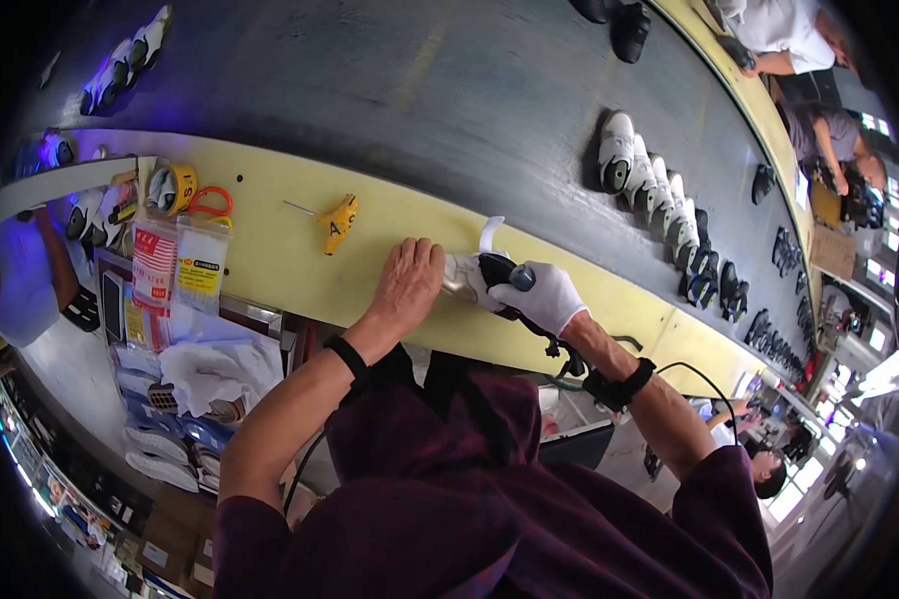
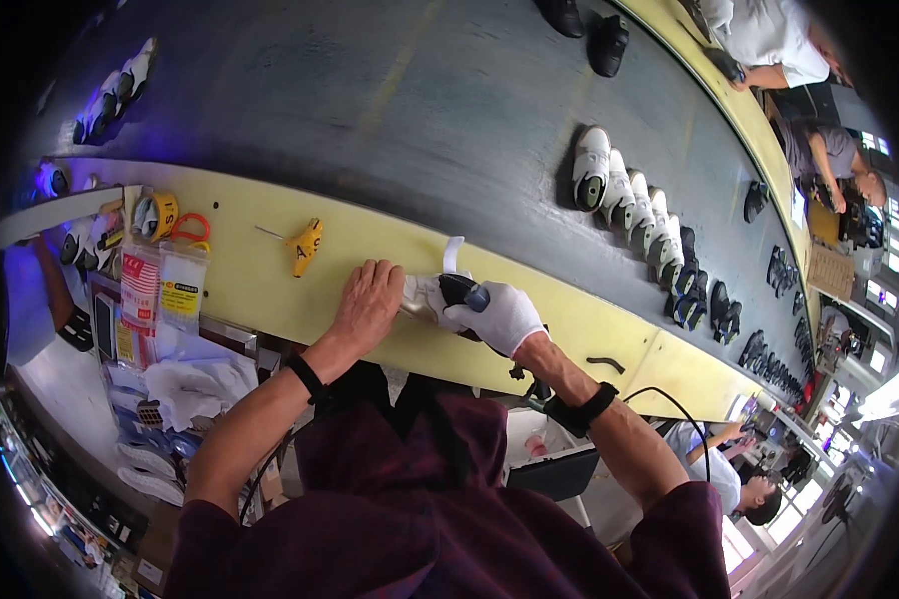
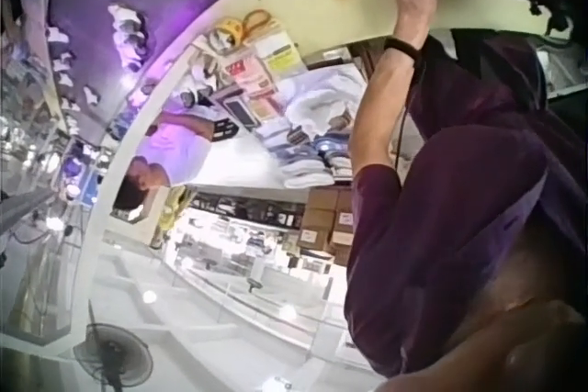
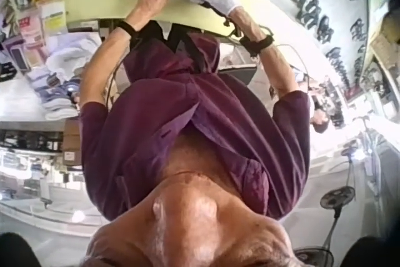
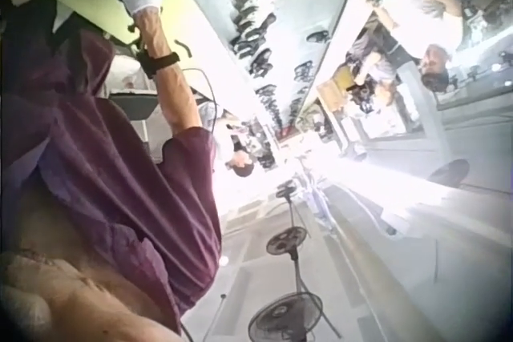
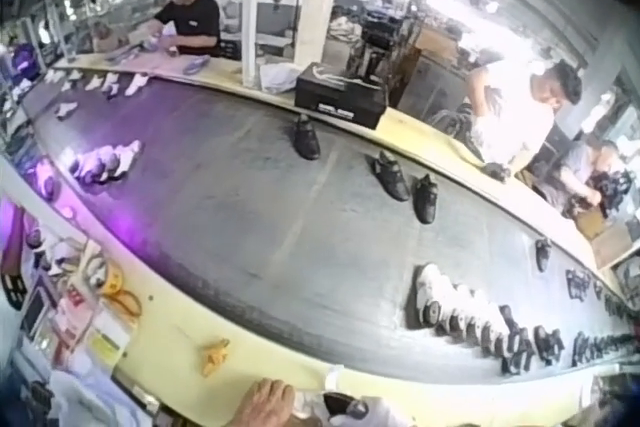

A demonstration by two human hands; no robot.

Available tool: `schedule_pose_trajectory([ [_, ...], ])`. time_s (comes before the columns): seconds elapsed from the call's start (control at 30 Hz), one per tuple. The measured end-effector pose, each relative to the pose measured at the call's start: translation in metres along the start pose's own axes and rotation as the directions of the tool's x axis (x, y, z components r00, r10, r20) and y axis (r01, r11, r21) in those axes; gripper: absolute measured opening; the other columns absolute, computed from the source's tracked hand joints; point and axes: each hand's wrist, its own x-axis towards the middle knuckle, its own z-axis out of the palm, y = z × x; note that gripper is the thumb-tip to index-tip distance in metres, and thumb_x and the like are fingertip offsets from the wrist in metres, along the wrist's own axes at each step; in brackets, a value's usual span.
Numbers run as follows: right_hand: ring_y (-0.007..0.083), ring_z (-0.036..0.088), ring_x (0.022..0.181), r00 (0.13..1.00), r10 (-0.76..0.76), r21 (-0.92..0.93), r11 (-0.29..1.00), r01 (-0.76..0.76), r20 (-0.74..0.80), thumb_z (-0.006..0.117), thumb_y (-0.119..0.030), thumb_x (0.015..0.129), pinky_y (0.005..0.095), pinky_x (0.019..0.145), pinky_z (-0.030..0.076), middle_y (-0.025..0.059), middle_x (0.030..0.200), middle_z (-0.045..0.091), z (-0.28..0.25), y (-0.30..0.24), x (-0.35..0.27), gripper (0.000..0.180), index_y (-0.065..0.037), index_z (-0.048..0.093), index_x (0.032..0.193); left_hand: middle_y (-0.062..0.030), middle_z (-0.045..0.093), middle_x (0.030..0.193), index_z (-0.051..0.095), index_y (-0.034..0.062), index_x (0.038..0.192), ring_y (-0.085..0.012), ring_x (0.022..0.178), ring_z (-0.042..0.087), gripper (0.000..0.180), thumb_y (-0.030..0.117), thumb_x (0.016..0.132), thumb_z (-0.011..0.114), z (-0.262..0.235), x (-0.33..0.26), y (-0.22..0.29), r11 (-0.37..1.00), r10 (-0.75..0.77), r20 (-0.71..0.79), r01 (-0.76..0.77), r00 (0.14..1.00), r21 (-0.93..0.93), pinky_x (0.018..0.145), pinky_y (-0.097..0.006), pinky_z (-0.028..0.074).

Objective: The recorder is seen assembling footwear by inserting components, using a screwdriver-like tool, and applying a heating/glue tool along an assembly line.

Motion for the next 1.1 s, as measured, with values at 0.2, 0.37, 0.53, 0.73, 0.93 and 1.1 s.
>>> schedule_pose_trajectory([
  [0.2, 0.0323, 0.072, 0.070, 0.999, -0.040, 0.010, 0.999, 0.041, -0.020, 0.083, -0.049, 0.079, 0.0418, 0.070, 0.056, 0.0183, 0.075, 0.073, 0.002, 0.007, 0.005, 0.051, 0.001, 0.075, 0.086, -0.0189, 0.057, 0.107, 0.054, -0.0012, 0.108, -0.0359, 0.104, 0.058, 0.028, -0.002, 0.081, 0.060, -0.003, -0.002, 0.002, 0.996, -0.082, 0.068, 0.085, 0.994, -0.035, 0.091, -0.045, 0.047],
  [0.37, 0.0297, 0.073, 0.074, 1.000, 0.010, 0.089, 0.996, -0.010, -0.002, 0.083, -0.047, 0.080, 0.0408, 0.072, 0.056, 0.0166, 0.078, 0.074, -0.004, 0.011, -0.003, 0.049, 0.000, 0.075, 0.091, -0.0227, 0.061, 0.118, 0.053, -0.0041, 0.119, -0.0353, 0.110, 0.062, 0.038, 0.013, 0.087, 0.064, 0.000, -0.022, -0.016, 0.942, -0.238, 0.023, 0.237, 0.971, -0.236, 0.095, -0.044, 0.051],
  [0.53, 0.0236, 0.073, 0.076, 0.994, 0.043, 0.197, 0.980, -0.023, -0.096, 0.083, -0.042, 0.083, 0.0373, 0.074, 0.057, 0.0154, 0.080, 0.074, -0.016, 0.017, -0.015, 0.048, 0.002, 0.075, 0.099, -0.0133, 0.064, 0.086, 0.050, -0.0029, 0.121, -0.0197, 0.048, 0.060, 0.067, 0.061, 0.104, 0.054, -0.016, -0.001, -0.001, 0.119, -0.498, 0.567, 0.699, 0.657, -0.705, 0.052, -0.033, 0.053],
  [0.73, 0.0236, 0.073, 0.072, 0.997, -0.060, 0.083, 0.995, 0.055, 0.055, 0.083, -0.044, 0.082, 0.0375, 0.071, 0.056, 0.0152, 0.076, 0.073, -0.011, -0.012, -0.006, 0.047, 0.000, 0.075, 0.094, -0.0114, 0.062, 0.098, 0.058, -0.0063, 0.125, -0.0190, 0.091, 0.067, 0.059, 0.041, 0.092, 0.071, 0.065, -0.032, -0.024, 0.831, -0.347, 0.054, 0.333, 0.936, -0.445, 0.083, -0.032, 0.056],
  [0.93, 0.0246, 0.073, 0.068, 0.992, -0.052, 0.107, 0.993, 0.040, 0.115, 0.081, -0.047, 0.079, 0.0363, 0.069, 0.057, 0.0140, 0.074, 0.074, -0.008, -0.020, 0.003, 0.048, 0.000, 0.076, 0.089, -0.0033, 0.063, 0.103, 0.063, 0.0000, 0.133, -0.0225, 0.102, 0.059, 0.049, 0.034, 0.098, 0.059, 0.031, -0.022, 0.006, 0.758, -0.086, 0.242, -0.094, 0.966, 0.645, 0.102, -0.045, 0.038],
  [1.1, 0.0272, 0.073, 0.069, 0.999, -0.029, 0.034, 0.999, 0.028, 0.039, 0.081, -0.047, 0.079, 0.0379, 0.070, 0.057, 0.0157, 0.074, 0.073, 0.001, -0.004, 0.012, 0.048, 0.000, 0.075, 0.088, -0.0024, 0.062, 0.098, 0.060, 0.0019, 0.140, -0.0203, 0.101, 0.060, 0.050, 0.032, 0.100, 0.058, 0.042, -0.022, 0.005, 0.732, -0.089, 0.269, -0.121, 0.959, 0.671, 0.104, -0.042, 0.038],
])
